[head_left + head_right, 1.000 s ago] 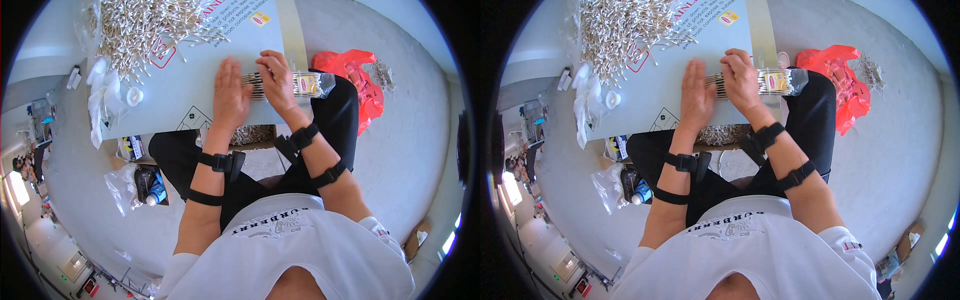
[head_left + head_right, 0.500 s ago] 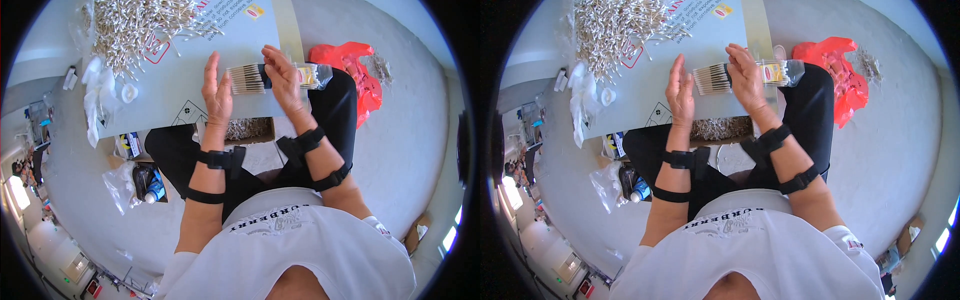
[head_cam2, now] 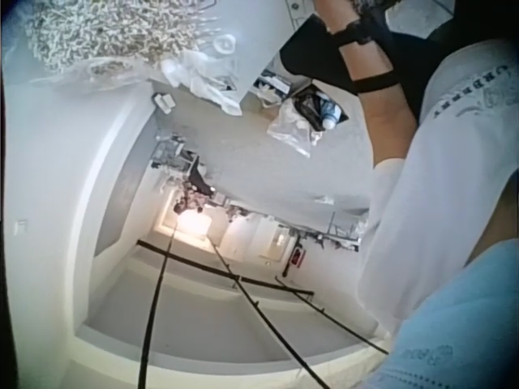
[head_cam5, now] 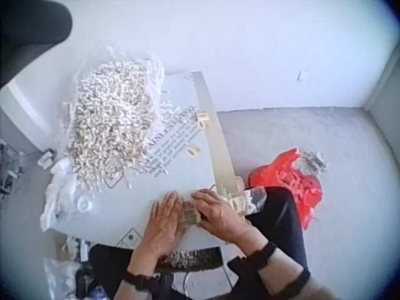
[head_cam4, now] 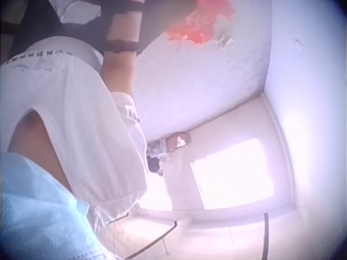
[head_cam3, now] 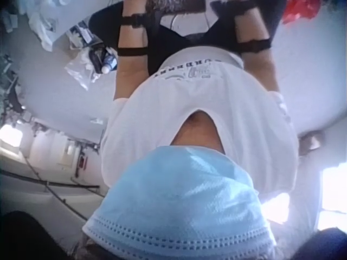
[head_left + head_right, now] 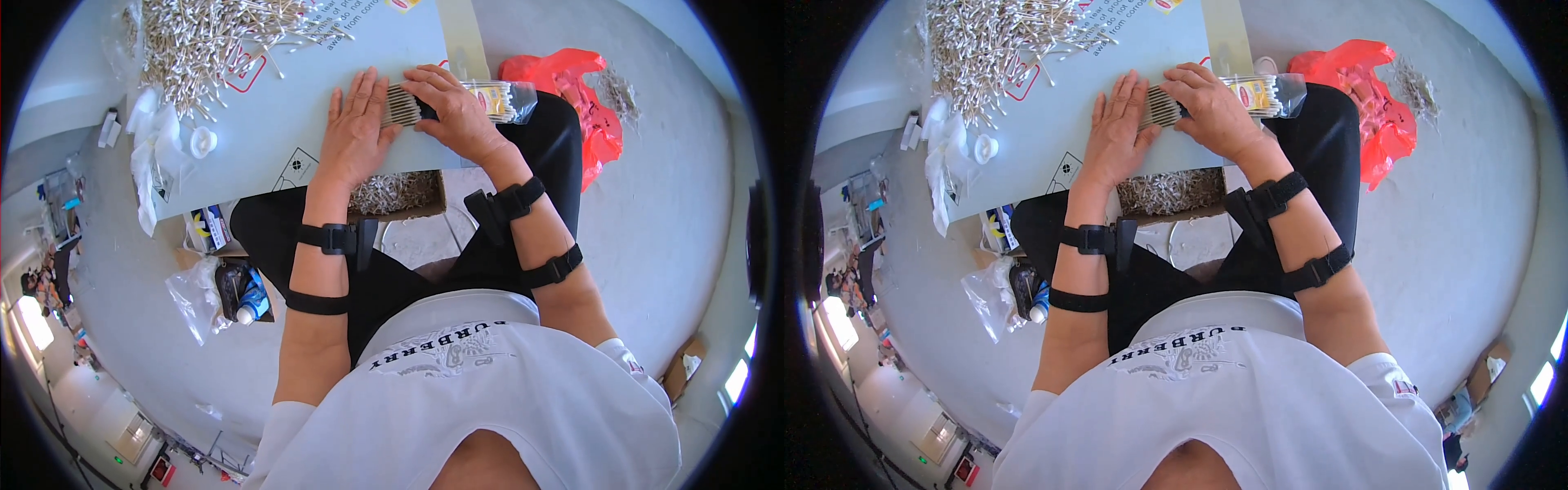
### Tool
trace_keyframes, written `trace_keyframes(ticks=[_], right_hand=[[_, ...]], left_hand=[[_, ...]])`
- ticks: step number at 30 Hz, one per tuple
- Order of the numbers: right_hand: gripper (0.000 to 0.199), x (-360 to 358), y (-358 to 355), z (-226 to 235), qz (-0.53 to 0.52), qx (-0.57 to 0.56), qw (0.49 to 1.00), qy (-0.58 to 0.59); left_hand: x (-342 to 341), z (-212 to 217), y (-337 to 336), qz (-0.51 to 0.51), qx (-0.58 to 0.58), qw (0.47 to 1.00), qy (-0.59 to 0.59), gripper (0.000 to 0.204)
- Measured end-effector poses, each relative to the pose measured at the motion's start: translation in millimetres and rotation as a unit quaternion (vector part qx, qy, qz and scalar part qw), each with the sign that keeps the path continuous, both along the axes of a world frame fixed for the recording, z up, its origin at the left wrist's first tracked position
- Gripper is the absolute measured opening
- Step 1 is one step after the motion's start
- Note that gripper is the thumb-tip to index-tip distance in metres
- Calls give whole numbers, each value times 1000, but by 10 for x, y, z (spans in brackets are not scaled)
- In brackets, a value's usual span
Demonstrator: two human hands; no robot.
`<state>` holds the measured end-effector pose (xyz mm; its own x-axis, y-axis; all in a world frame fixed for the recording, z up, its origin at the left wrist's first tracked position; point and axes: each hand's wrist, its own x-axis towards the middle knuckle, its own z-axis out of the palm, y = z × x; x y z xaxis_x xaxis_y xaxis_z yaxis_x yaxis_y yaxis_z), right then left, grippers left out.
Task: Packaging bundles of cotton swabs into small plastic bags for distribution.
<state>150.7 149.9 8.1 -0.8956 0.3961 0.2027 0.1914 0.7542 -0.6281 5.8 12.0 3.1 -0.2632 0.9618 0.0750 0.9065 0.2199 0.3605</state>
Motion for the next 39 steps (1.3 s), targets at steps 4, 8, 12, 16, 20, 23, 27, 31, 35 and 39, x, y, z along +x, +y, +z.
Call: trace_keyframes(ticks=[4, 8, 12, 16, 20, 23, 27, 31, 35, 39], right_hand=[[34, 48, -61, 59, -84, 34, 993, 80], [19, 139, -236, 117, -136, -16, 988, 68], [14, 214, -490, 13, -109, -69, 990, 52], [23, 226, -546, -6, -79, 13, 996, 44], [31, 227, -557, -19, -47, 76, 996, 28], [33, 223, -558, -15, -33, 99, 994, 19], [34, 213, -555, -29, -28, 105, 994, 16], [30, 198, -542, -14, -24, 118, 993, 8], [13, 305, -535, 62, 81, 98, 992, -24], [6, 454, -571, 253, 173, 40, 978, -107]], left_hand=[[-4, 50, -68, 6, 9, 1000, -19, 75], [16, 30, -120, 10, 12, 1000, -22, 74], [87, -20, -69, 24, -3, 999, 46, 68], [103, -41, -67, 24, -25, 998, 56, 66], [92, -62, -77, 25, -30, 998, 54, 67], [87, -71, -77, 23, -31, 998, 56, 66], [89, -75, -71, 24, -42, 997, 59, 66], [86, -68, -67, 21, -39, 997, 56, 64], [75, -62, -74, 19, -39, 998, 46, 64], [64, -76, -80, 21, -38, 998, 46, 65]])
